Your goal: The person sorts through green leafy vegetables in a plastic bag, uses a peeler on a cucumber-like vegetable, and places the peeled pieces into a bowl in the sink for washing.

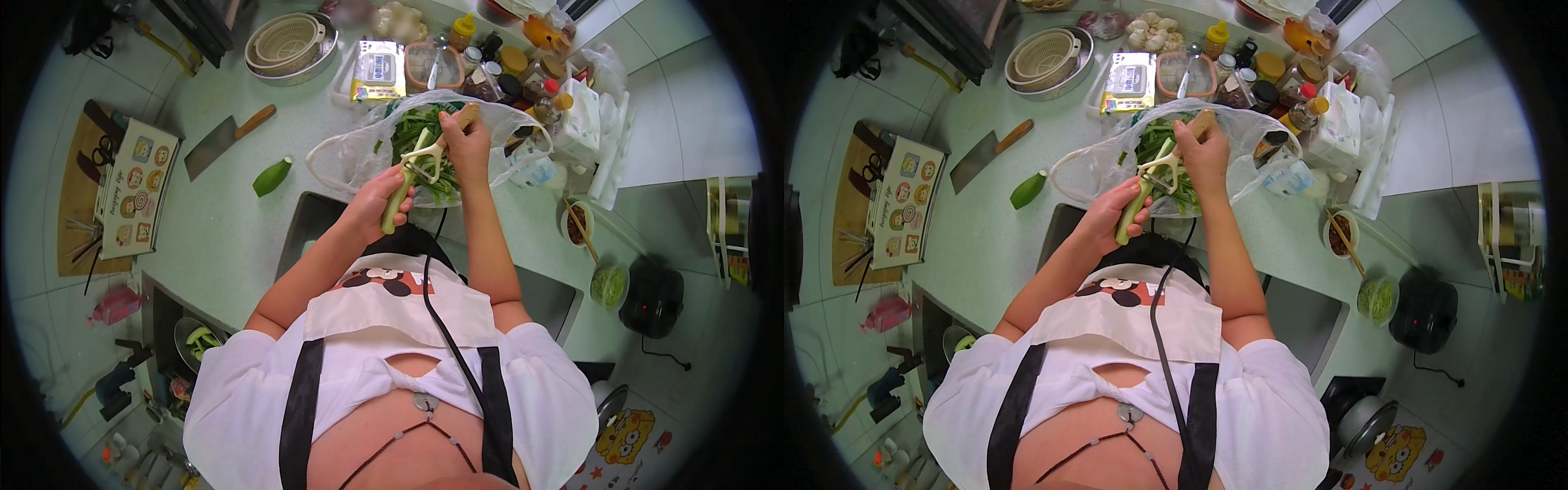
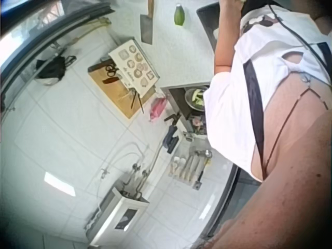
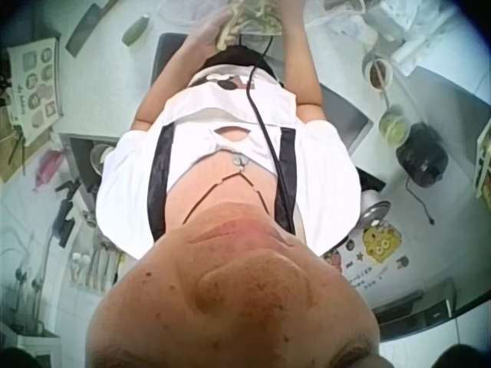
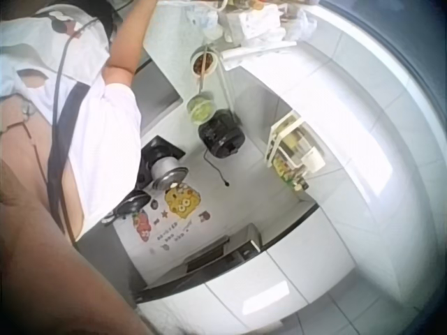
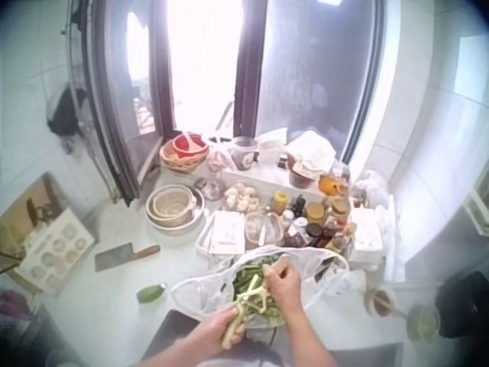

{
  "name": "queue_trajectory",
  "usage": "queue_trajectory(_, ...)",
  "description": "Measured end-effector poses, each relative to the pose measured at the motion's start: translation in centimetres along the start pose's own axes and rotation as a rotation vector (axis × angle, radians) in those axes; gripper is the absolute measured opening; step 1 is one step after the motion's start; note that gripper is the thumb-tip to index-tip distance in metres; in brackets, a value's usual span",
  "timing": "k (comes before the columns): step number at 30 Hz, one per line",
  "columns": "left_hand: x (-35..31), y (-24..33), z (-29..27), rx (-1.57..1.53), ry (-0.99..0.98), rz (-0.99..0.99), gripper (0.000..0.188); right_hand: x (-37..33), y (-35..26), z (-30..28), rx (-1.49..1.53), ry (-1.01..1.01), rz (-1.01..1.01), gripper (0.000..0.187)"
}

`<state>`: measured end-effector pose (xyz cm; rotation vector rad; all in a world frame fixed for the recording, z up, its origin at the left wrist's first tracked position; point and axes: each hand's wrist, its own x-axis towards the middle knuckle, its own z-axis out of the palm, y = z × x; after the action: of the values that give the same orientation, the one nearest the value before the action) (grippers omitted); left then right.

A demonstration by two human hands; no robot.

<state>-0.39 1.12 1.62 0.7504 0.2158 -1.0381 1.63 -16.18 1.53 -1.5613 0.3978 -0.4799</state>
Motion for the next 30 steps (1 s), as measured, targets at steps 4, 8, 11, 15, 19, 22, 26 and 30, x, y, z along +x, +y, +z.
queue_trajectory(4, 0.3, -0.2, 0.1, 0.018, -0.028, -0.012, 0.037, -0.2, 0.0, 0.1, 0.11, -0.037, 0.072, 0.02)
queue_trajectory(8, 0.1, -0.3, 0.0, -0.018, -0.046, -0.019, 0.04, 1.0, 1.7, -0.6, 0.129, 0.029, 0.017, 0.019)
queue_trajectory(11, 0.0, -0.1, -0.1, -0.03, -0.04, -0.015, 0.041, 1.4, 2.0, -0.6, 0.186, 0.04, 0.069, 0.018)
queue_trajectory(15, -0.4, 0.2, 0.0, -0.001, -0.038, 0.001, 0.041, 1.5, 2.2, -0.3, 0.274, 0.013, 0.114, 0.017)
queue_trajectory(19, -0.8, 0.5, 0.1, 0.006, -0.022, 0.005, 0.041, 1.7, 2.4, 0.0, 0.283, -0.002, 0.159, 0.017)
queue_trajectory(22, -1.1, 0.8, 0.2, 0.026, 0.004, 0.005, 0.041, 2.5, 3.9, 0.0, 0.274, 0.043, 0.162, 0.018)
queue_trajectory(26, -1.6, 0.9, -0.3, 0.067, -0.001, 0.022, 0.041, 4.6, 5.9, -2.0, 0.19, 0.143, 0.116, 0.02)
queue_trajectory(30, -2.3, 0.8, -0.5, 0.105, 0.018, 0.024, 0.041, 5.8, 6.4, -3.6, 0.118, 0.271, 0.052, 0.02)
